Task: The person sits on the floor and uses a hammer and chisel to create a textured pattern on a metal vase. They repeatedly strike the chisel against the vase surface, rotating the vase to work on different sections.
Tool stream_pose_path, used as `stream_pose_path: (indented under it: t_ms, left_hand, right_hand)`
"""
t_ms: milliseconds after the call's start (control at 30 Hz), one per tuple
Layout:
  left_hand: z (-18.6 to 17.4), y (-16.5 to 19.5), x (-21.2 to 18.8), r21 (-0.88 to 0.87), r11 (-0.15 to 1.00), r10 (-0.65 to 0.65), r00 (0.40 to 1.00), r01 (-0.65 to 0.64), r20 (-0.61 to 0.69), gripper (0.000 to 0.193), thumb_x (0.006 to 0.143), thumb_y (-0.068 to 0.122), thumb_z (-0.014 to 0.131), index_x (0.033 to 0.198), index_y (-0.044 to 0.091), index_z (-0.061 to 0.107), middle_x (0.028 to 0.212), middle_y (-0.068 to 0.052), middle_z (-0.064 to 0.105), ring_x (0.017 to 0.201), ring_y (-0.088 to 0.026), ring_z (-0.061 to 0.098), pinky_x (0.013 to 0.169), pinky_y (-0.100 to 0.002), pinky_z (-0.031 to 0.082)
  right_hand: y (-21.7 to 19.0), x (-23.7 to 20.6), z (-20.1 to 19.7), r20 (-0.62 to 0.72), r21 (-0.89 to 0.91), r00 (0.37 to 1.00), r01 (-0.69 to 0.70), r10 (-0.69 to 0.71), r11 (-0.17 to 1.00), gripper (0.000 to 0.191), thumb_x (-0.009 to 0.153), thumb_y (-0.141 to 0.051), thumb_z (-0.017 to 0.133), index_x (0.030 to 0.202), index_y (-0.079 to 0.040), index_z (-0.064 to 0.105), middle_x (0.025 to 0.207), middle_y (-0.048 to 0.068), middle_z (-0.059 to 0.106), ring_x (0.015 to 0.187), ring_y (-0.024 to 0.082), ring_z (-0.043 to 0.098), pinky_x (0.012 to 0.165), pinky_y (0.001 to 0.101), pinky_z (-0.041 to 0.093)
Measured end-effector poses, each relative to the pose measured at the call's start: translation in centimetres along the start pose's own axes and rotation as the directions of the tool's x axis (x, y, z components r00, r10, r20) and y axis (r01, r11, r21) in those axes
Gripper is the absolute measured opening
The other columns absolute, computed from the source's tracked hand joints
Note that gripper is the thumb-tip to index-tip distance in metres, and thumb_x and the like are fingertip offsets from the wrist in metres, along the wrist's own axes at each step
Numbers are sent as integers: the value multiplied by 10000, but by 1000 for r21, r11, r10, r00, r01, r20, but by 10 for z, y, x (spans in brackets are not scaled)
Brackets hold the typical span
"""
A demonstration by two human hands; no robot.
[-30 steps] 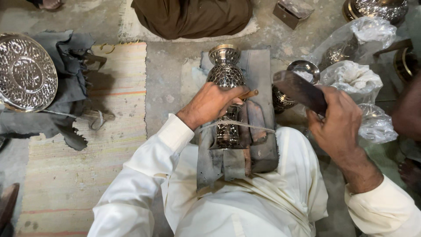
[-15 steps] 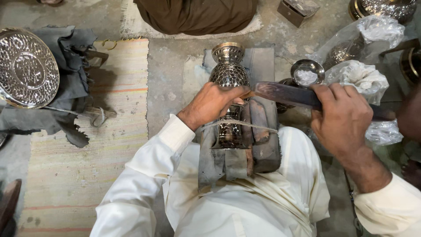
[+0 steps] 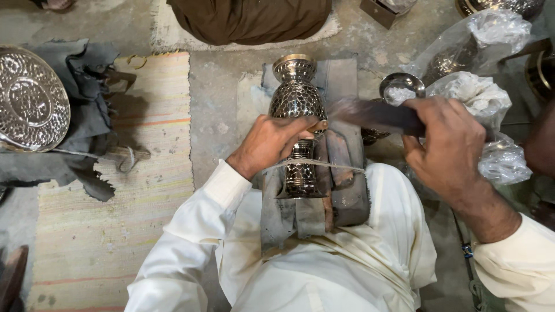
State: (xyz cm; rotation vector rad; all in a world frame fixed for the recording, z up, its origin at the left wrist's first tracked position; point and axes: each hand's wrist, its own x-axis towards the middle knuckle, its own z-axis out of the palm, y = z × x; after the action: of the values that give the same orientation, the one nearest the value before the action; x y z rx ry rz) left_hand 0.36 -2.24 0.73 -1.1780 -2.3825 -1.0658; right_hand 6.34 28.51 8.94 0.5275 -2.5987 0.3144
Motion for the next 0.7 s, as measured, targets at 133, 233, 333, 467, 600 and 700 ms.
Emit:
stream_pose_path:
  t_ms: [133, 233, 333, 467, 600, 700]
  left_hand:
    - [0, -2, -4, -55, 998, 13, 999, -16, -46, 373, 901, -19, 714, 1256, 62, 635, 1061, -128, 764, 915, -286, 772, 768, -366, 633]
    - [2, -4, -4, -74, 997, 14, 999, -17, -49, 393, 885, -47, 685, 1261, 55, 639, 1068, -124, 768, 927, -270, 782, 766, -355, 636]
    - [3, -6, -4, -40, 998, -51, 998, 50, -21, 418, 857, -53, 687, 1258, 57, 653, 1037, -123, 774, 868, -271, 779, 731, -353, 636]
    - [3, -6, -6, -65, 998, 19, 994, -26, -112, 372, 916, -38, 696, 1267, 64, 629, 1084, -119, 770, 906, -277, 780, 777, -352, 641]
    - [5, -9, -8, -102, 995, -31, 997, 24, -69, 361, 923, -34, 693, 1267, 49, 622, 1076, -108, 785, 906, -269, 789, 741, -345, 635]
    - [6, -12, -10, -91, 996, -8, 996, 0, -91, 416, 878, -100, 619, 1268, 42, 622, 1097, -123, 773, 946, -266, 794, 771, -339, 647]
  right_hand:
    - [-4, 6, -2, 51, -167, 995, 97, -90, 981, 538, 677, -14, 809, 1200, -59, 693, 1009, 149, 665, 927, 356, 631, 794, 471, 499]
    - [-3, 11, -3, 10, 63, 1000, 12, -13, 998, 506, 752, -15, 778, 1242, -28, 650, 1058, 139, 659, 952, 330, 621, 825, 453, 501]
    - [-3, 12, -2, 52, -222, 992, 126, -117, 967, 542, 689, -24, 810, 1218, -84, 709, 1056, 126, 677, 957, 334, 629, 834, 456, 501]
    - [-3, 15, -3, 45, -77, 996, 82, -78, 994, 513, 749, -42, 792, 1250, -60, 684, 1077, 119, 668, 960, 313, 623, 847, 425, 499]
    - [-7, 19, -4, 70, -154, 993, 104, -94, 983, 493, 743, -44, 795, 1226, -79, 701, 1062, 111, 666, 966, 319, 624, 849, 444, 495]
    - [-10, 26, -6, 65, -163, 991, 123, -113, 979, 498, 700, -49, 797, 1188, -59, 700, 1012, 130, 658, 921, 332, 621, 807, 449, 494]
